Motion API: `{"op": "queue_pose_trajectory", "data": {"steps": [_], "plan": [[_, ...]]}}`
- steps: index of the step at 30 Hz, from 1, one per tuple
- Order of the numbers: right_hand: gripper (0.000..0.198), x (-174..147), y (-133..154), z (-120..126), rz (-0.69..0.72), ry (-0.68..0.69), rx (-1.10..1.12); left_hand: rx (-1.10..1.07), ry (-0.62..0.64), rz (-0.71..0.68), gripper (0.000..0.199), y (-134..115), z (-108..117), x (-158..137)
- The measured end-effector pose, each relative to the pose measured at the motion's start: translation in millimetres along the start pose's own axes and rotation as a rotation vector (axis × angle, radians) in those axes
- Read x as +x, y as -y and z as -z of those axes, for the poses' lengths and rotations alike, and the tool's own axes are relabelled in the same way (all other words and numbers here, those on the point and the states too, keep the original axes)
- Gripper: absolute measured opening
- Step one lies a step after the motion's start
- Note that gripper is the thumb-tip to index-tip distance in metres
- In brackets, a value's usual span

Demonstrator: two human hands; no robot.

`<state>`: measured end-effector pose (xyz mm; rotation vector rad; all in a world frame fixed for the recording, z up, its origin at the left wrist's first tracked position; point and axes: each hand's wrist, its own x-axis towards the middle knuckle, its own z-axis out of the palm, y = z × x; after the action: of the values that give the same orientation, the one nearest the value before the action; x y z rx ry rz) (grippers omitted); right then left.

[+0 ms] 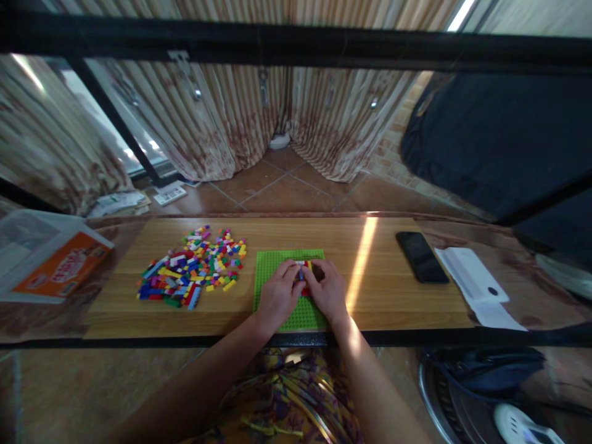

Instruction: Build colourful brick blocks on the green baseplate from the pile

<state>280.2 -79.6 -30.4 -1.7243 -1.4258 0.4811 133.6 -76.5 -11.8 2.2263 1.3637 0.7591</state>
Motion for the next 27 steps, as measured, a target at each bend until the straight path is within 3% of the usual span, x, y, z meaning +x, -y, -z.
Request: {"op": "queue_pose_trajectory", "data": {"steps": [10, 20, 23, 27], "plan": [[0.043, 5, 10, 0, -0.119, 0.073, -0.042, -0.049, 0.003, 0.051, 0.032, -2, 2, 1], [0.045, 10, 4, -2, -0.077, 0.129, 0.006, -0.077, 0.041, 0.084, 0.034, -3, 8, 5], [0.045, 11, 4, 0, -0.095, 0.13, 0.082, -0.134, 0.015, 0.022, 0.043, 0, 14, -3], [0.044, 5, 0, 6, -0.142, 0.011, 0.277, -0.157, -0.057, 0.0, 0.039, 19, 33, -36]]}}
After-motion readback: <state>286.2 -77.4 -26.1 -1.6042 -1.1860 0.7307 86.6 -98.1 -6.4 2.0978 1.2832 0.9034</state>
